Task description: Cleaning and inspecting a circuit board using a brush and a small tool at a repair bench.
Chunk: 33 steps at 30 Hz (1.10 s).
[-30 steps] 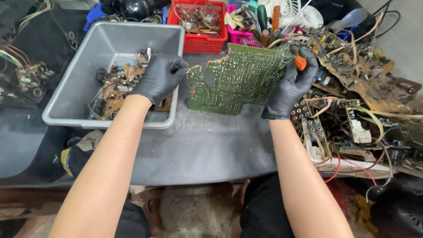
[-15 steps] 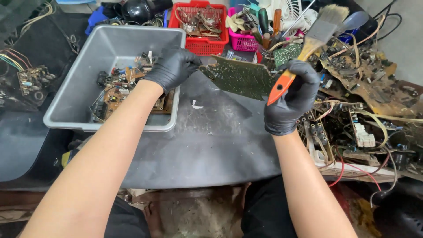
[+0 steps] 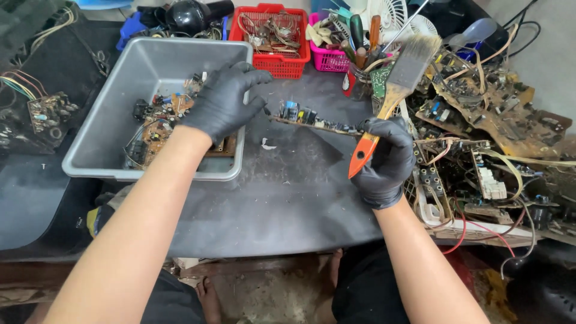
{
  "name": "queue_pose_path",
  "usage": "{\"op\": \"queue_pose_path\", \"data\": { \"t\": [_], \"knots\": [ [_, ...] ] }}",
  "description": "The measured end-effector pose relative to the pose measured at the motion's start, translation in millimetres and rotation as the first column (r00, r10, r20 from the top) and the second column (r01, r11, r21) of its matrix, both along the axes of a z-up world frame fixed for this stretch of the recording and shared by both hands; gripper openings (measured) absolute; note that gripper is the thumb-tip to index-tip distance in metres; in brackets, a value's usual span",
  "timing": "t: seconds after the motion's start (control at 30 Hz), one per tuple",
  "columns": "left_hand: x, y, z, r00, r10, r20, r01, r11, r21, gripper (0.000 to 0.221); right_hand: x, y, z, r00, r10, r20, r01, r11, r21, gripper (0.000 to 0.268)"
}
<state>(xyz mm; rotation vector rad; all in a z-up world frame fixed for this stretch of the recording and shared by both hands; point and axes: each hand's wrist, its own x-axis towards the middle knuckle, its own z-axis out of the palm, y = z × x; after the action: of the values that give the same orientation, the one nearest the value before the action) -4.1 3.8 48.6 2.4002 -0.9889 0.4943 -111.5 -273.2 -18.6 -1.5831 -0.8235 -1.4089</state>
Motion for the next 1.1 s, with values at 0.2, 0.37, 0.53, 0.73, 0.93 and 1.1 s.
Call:
{"op": "queue_pose_path", "data": {
  "t": [0.2,0.37,0.53,0.73,0.93,1.1],
  "knots": [
    [-124,6,-23,0.884,-0.231,-0.407,-0.041,0.829,-0.558,0.035,-33,3,-12,0.986,0.074,-0.152,-0.084,0.994,-0.062,0.03],
    [-159,-6,-85,0.612,-0.454,-0.648,-0.29,0.634,-0.717,0.031,-54,8,-25,0.973,-0.036,-0.23,-0.018,0.973,-0.23,0.029],
    [-160,-7,-119,0.464,-0.561,-0.686,-0.397,0.56,-0.727,0.016,-78,18,-22,0.935,-0.141,-0.325,-0.015,0.901,-0.434,0.025],
    [-176,-12,-81,0.209,-0.707,-0.676,-0.739,0.339,-0.583,0.023,-81,31,-19,0.976,-0.062,-0.211,-0.062,0.843,-0.534,0.036],
    [-176,-17,-92,0.124,-0.784,-0.608,-0.873,0.205,-0.443,0.02,-81,38,-27,0.981,-0.071,-0.179,-0.041,0.83,-0.556,0.035],
    [-171,-18,-118,0.269,-0.749,-0.606,-0.821,0.15,-0.551,0.024,-76,33,-38,0.968,-0.051,-0.244,-0.142,0.693,-0.707,0.038]
  ]
}}
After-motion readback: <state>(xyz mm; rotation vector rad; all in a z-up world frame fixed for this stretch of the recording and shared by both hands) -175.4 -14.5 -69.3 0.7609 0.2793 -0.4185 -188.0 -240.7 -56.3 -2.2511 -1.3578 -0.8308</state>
